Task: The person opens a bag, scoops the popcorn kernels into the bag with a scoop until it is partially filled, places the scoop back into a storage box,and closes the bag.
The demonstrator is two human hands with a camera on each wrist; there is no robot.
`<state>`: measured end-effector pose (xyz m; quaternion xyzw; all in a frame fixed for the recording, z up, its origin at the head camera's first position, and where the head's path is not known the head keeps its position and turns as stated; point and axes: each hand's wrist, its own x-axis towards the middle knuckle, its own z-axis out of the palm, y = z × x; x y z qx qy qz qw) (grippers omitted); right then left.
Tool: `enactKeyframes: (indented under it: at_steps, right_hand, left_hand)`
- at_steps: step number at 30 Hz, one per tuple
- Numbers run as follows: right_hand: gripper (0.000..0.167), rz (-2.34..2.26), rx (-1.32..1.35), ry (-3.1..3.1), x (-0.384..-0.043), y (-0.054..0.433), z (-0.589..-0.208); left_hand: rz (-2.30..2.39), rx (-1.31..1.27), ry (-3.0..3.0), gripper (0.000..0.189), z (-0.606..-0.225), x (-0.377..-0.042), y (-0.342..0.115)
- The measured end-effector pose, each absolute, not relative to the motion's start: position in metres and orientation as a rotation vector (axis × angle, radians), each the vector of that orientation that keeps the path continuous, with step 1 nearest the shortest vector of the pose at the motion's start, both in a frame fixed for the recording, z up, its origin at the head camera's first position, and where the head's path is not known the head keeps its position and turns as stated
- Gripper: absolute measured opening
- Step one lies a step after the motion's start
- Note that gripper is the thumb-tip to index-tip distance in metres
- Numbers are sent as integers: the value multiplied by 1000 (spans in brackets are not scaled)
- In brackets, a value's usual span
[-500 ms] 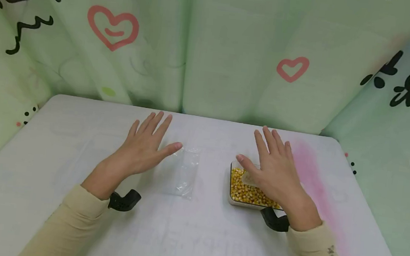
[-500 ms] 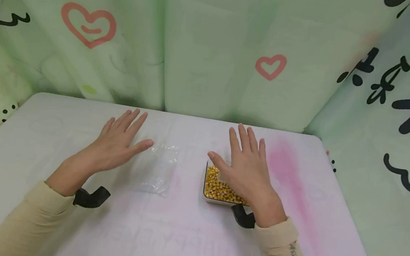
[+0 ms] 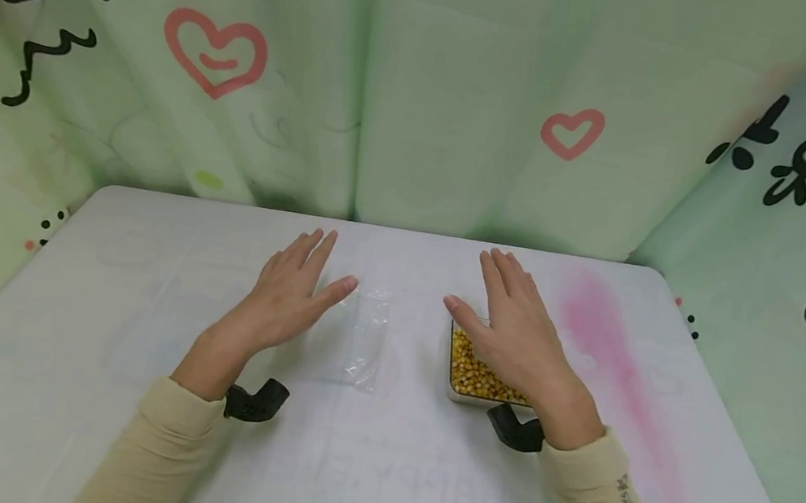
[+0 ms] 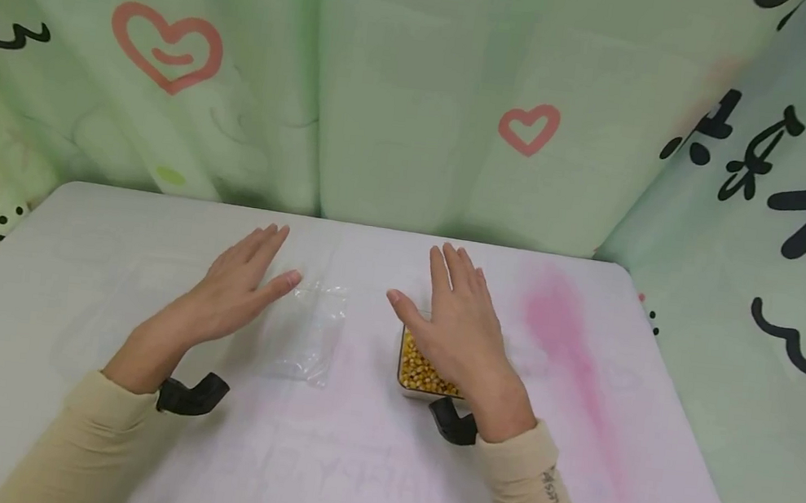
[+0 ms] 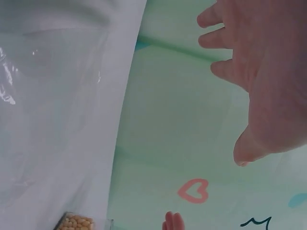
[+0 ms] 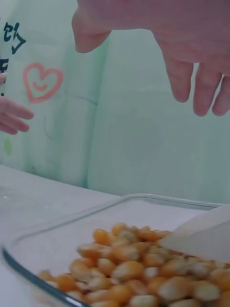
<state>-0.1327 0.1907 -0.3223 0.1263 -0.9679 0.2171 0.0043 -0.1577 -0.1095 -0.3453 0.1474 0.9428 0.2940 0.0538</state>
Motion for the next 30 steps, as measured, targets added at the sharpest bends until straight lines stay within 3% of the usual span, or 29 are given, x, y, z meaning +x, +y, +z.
enactKeyframes:
  at_steps: [15, 30]
  right_hand:
    - [81, 925, 342, -3005, -136, 159, -333]
    - [52, 1191, 325, -2913, -132, 130, -344]
  left_hand:
    - [1265, 340, 2772, 77, -364, -155, -103]
    - [1353, 250, 2674, 73, -367, -152, -104]
